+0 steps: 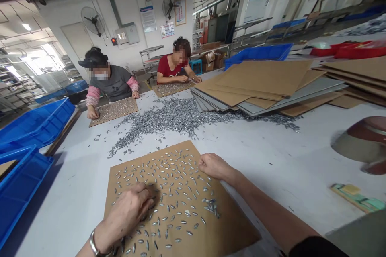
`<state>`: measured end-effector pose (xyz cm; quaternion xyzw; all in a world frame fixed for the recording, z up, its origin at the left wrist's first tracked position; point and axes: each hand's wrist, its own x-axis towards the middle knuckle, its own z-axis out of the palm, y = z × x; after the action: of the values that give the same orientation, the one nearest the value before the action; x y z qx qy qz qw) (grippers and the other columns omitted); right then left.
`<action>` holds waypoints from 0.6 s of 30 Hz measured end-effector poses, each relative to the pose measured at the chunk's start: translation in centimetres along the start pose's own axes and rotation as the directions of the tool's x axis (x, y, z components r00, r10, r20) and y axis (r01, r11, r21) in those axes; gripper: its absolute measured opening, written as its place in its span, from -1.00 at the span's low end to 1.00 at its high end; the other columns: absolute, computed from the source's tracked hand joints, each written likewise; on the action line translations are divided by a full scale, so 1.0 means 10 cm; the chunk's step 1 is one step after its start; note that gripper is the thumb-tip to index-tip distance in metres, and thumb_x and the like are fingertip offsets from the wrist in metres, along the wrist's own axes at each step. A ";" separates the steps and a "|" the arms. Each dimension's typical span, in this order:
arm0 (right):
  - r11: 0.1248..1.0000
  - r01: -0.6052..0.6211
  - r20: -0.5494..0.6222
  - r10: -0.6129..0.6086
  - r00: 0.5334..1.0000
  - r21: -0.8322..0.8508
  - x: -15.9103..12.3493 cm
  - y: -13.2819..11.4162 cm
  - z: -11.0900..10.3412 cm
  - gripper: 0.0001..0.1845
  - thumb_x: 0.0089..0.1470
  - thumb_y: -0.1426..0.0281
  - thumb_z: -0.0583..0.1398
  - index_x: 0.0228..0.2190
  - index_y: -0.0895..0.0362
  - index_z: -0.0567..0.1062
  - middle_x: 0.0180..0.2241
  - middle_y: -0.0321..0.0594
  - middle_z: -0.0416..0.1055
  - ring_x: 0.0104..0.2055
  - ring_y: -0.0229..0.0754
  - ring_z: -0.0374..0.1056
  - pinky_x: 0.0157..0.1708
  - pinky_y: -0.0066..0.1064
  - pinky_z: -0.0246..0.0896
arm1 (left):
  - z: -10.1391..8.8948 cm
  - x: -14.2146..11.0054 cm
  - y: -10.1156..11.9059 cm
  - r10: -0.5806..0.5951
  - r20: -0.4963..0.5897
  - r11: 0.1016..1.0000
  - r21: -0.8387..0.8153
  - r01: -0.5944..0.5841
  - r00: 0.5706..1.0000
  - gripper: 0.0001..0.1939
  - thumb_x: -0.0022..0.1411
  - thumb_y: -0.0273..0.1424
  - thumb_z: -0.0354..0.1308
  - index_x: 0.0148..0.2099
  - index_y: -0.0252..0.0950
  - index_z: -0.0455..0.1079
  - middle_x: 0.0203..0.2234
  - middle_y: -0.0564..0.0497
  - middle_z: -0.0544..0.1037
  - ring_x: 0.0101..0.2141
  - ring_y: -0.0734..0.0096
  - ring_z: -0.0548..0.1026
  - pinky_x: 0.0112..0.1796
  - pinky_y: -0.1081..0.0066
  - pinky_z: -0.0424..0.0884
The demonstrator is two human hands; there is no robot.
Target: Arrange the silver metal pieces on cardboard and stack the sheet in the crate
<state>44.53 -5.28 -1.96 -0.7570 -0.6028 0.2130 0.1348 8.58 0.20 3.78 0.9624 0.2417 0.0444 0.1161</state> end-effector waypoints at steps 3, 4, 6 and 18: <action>1.000 -0.020 -0.004 0.020 1.000 0.015 0.02 -0.01 -0.01 -0.86 0.05 0.48 0.18 -0.50 0.11 0.50 -0.48 -0.24 0.47 -0.43 -0.21 0.34 -0.43 -0.44 -0.02 | -0.02 -0.01 0.01 0.011 0.015 1.000 -0.016 -0.011 1.000 -0.67 0.52 -0.35 -0.12 -0.03 -0.21 0.50 -0.23 -0.06 0.54 -0.32 0.34 0.55 -0.31 0.34 0.49; 1.000 -0.021 -0.014 0.021 1.000 0.021 0.00 -0.01 -0.02 -0.87 0.07 0.48 0.18 -0.47 0.11 0.51 -0.44 -0.22 0.49 -0.39 -0.20 0.36 -0.41 -0.44 0.01 | -0.03 -0.02 0.01 0.009 0.020 1.000 -0.018 -0.009 1.000 -0.67 0.52 -0.34 -0.12 -0.03 -0.22 0.50 -0.21 -0.07 0.54 -0.30 0.33 0.56 -0.28 0.33 0.50; 0.999 0.020 -0.036 -0.018 0.999 0.037 -0.05 -0.02 -0.03 -0.87 0.10 0.48 0.16 -0.41 0.10 0.52 -0.34 -0.19 0.53 -0.29 -0.18 0.39 -0.35 -0.46 0.07 | -0.03 -0.03 -0.02 -0.007 0.036 1.000 -0.019 0.007 0.999 -0.66 0.53 -0.33 -0.12 -0.05 -0.23 0.49 -0.18 -0.09 0.55 -0.27 0.30 0.57 -0.25 0.29 0.52; 0.938 0.280 0.040 -0.278 0.960 -0.204 -0.13 -0.12 0.03 -0.76 0.30 0.47 0.07 -0.42 0.08 0.42 -0.32 -0.21 0.47 -0.29 -0.19 0.37 -0.31 -0.41 0.07 | -0.08 -0.04 0.05 -0.014 0.057 1.000 0.012 0.013 0.998 -0.68 0.51 -0.37 -0.11 -0.11 -0.26 0.49 -0.19 -0.11 0.58 -0.25 0.28 0.59 -0.26 0.33 0.52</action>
<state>43.09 -6.22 -1.44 -0.6728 -0.7236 0.1316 0.0808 8.36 -0.27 4.68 0.9623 0.2450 0.0145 0.1175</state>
